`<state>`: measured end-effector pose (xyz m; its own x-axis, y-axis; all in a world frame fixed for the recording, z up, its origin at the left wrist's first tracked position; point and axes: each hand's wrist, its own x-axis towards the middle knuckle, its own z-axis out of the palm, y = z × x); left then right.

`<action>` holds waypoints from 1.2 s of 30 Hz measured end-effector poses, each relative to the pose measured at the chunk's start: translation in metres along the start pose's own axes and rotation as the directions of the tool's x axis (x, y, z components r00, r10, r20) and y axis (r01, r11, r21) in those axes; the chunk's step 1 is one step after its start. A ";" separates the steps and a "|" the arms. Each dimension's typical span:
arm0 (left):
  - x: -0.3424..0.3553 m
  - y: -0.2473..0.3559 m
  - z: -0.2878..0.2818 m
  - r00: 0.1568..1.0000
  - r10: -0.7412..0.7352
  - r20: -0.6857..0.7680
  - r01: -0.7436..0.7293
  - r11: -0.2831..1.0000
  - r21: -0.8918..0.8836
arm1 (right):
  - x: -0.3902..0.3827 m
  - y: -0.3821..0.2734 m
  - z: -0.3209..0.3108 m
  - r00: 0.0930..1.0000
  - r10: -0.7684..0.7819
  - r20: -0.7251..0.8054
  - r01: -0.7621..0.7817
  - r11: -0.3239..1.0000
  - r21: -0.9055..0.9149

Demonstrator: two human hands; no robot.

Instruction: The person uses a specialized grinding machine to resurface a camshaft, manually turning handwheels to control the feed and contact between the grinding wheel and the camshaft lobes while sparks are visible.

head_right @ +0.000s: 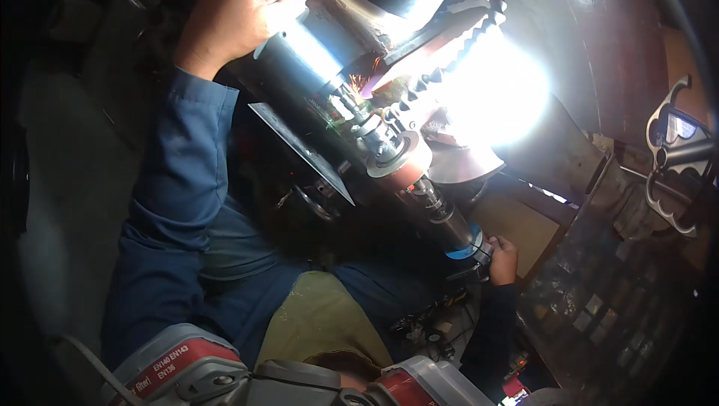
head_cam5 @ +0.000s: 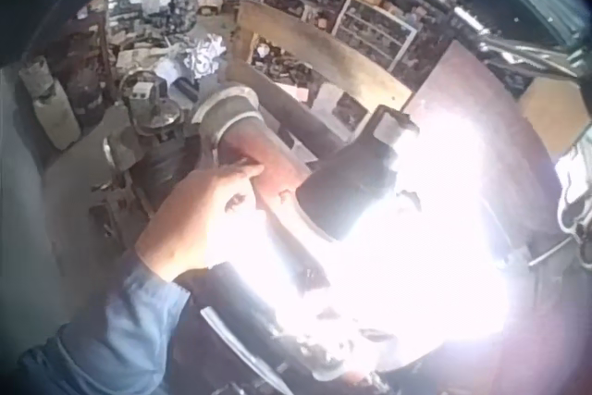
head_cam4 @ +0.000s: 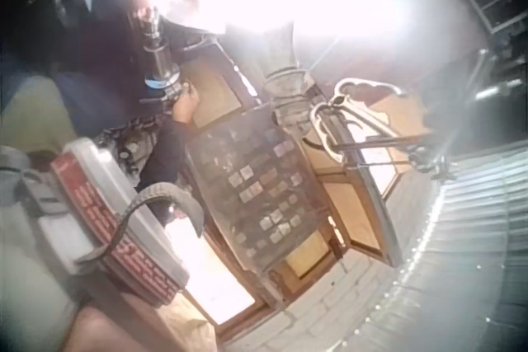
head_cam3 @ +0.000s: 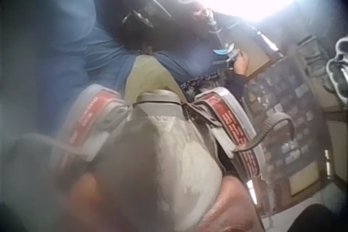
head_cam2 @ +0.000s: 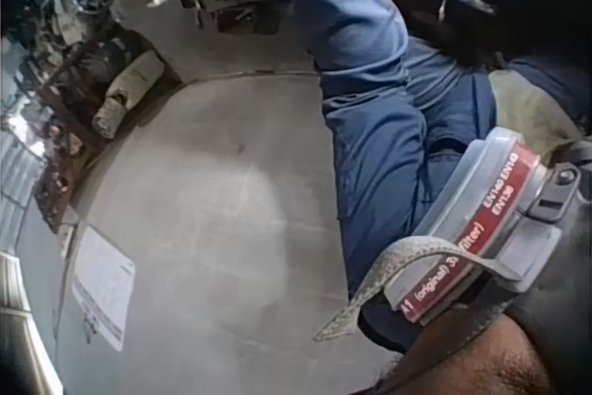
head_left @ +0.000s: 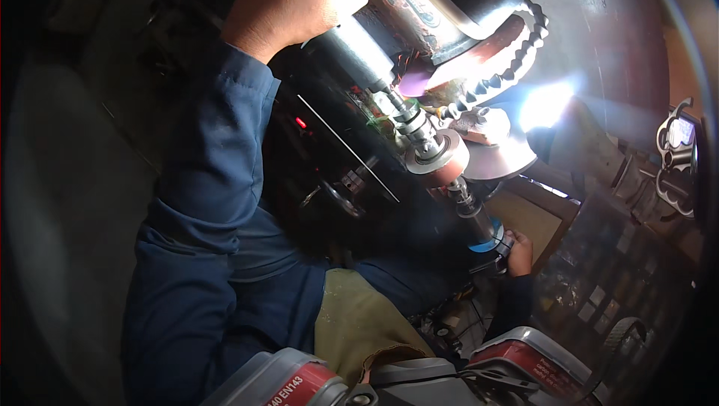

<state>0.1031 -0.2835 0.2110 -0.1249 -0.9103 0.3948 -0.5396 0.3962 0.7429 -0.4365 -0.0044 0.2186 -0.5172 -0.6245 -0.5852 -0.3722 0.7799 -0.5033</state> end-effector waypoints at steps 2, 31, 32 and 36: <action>0.000 -0.007 0.003 0.993 0.112 -0.043 -0.111 0.993 0.033 | 0.005 -0.006 0.000 1.000 0.025 0.009 -0.024 0.999 -0.032; -0.015 0.004 -0.010 0.994 0.041 -0.099 -0.040 0.999 0.010 | -0.051 0.049 0.130 0.253 -0.490 -0.834 0.551 0.781 -0.292; -0.021 -0.004 -0.009 0.976 0.184 -0.112 -0.165 0.973 0.162 | -0.056 0.046 0.143 0.187 -0.564 -0.804 0.386 0.795 -0.468; -0.024 -0.013 -0.005 0.939 0.341 -0.031 -0.312 0.890 0.334 | -0.054 0.051 0.149 0.145 -0.635 -0.759 0.278 0.762 -0.585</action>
<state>0.1172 -0.2663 0.1944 -0.2756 -0.7162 0.6412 -0.7187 0.5965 0.3573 -0.3124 0.0632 0.1296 -0.4232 -0.5537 0.7172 -0.8781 0.4456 -0.1741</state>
